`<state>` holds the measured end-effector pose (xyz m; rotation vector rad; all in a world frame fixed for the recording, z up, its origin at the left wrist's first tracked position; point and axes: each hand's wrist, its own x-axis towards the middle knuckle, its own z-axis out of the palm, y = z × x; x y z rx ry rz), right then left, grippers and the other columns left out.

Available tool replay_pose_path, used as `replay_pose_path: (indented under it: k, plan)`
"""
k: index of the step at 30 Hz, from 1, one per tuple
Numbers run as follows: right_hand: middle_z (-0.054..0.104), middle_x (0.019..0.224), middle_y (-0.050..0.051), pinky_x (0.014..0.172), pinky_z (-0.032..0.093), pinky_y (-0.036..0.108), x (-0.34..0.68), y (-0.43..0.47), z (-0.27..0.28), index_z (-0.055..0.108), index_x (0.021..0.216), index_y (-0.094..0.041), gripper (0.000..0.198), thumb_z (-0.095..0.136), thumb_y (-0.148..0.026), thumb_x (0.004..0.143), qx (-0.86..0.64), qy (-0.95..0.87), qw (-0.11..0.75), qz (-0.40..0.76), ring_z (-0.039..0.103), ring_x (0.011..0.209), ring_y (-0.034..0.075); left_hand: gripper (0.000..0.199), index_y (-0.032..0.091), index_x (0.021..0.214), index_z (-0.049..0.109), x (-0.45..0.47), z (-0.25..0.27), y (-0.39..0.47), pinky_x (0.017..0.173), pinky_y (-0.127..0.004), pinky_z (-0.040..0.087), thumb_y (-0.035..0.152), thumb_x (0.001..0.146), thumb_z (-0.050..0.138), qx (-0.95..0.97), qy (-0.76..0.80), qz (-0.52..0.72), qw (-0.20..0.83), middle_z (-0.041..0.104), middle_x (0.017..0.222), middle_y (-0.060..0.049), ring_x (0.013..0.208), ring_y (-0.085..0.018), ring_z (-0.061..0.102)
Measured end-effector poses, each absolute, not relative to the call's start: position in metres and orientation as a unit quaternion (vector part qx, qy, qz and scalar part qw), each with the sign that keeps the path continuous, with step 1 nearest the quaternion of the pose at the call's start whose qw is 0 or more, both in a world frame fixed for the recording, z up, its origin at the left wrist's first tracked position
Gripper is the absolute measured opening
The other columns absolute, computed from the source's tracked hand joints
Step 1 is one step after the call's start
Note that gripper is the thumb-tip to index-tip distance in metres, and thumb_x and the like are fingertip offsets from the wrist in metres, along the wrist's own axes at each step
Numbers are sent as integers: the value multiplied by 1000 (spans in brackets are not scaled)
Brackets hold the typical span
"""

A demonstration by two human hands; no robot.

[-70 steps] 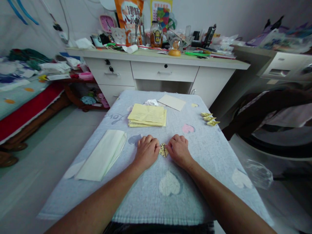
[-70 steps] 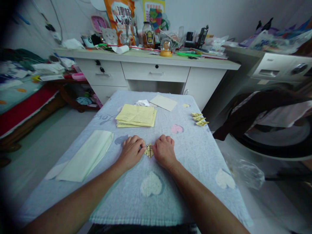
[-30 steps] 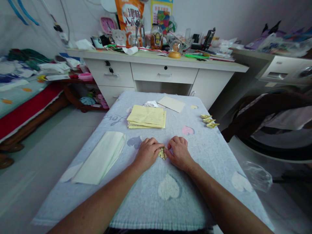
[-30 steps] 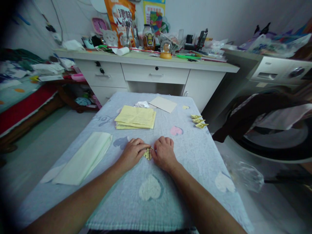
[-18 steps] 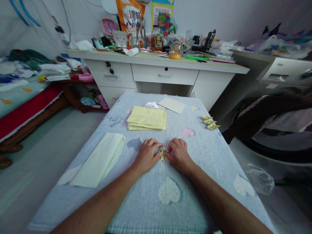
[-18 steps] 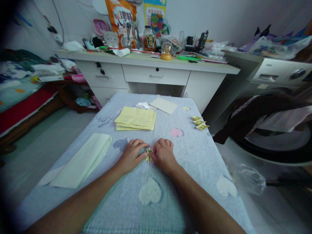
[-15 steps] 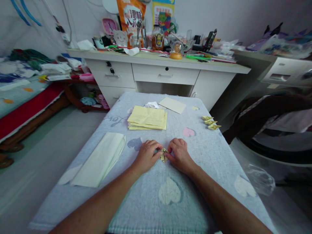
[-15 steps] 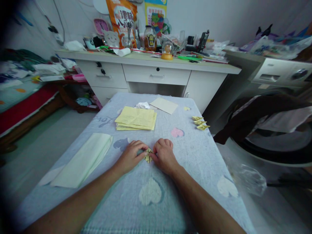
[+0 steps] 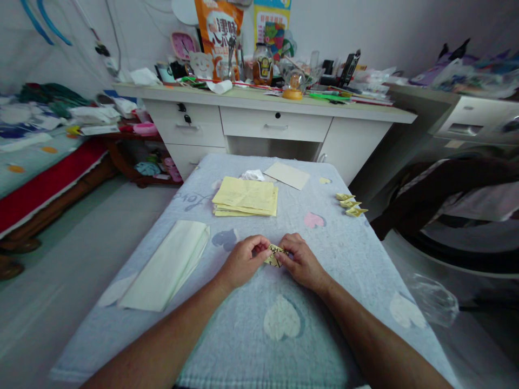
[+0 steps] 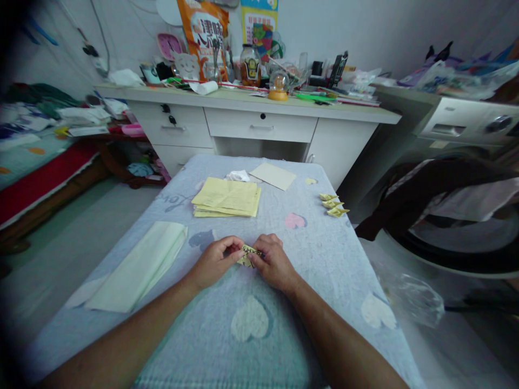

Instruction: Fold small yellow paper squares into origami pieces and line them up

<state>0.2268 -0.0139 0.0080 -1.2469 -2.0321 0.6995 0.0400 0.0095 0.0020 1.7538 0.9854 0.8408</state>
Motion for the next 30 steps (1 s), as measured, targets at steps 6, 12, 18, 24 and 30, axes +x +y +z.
replay_pose_path:
  k: [6, 12, 18, 24, 30]
  plan:
    - [54, 73, 1, 79, 33, 33, 226, -14, 12, 61, 72, -19, 27, 52, -34, 92, -452, -761, 357, 299, 49, 77, 16, 19, 15, 69, 55, 40, 4, 9, 62, -22, 35, 30, 80, 60, 737, 414, 311, 435, 50, 67, 3, 66, -11, 47]
    - [55, 76, 2, 79, 35, 33, 225, -16, 12, 61, 74, -19, 29, 51, -40, 92, -457, -748, 360, 319, 49, 82, 18, 25, 16, 65, 50, 39, 1, 10, 56, -21, 31, 33, 83, 56, 709, 413, 303, 485, 44, 63, 5, 61, -10, 41]
    - [55, 76, 2, 79, 35, 32, 226, -14, 13, 62, 73, -20, 33, 50, -45, 92, -457, -730, 378, 339, 49, 82, 18, 26, 16, 64, 46, 36, 4, 9, 54, -21, 28, 33, 83, 55, 703, 412, 307, 492, 39, 61, 5, 59, -9, 37]
    - [53, 69, 1, 78, 36, 32, 226, -14, 15, 58, 63, -20, 40, 52, -48, 90, -455, -729, 373, 348, 49, 78, 17, 19, 15, 74, 54, 36, 5, 10, 57, -21, 31, 32, 81, 59, 708, 393, 315, 496, 42, 65, 5, 62, -10, 39]
    - [54, 70, 1, 78, 36, 33, 224, -17, 17, 58, 65, -20, 37, 52, -47, 90, -441, -745, 358, 349, 50, 79, 17, 23, 14, 73, 57, 36, 4, 10, 54, -20, 31, 35, 80, 61, 661, 388, 324, 554, 43, 63, 4, 59, -9, 40]
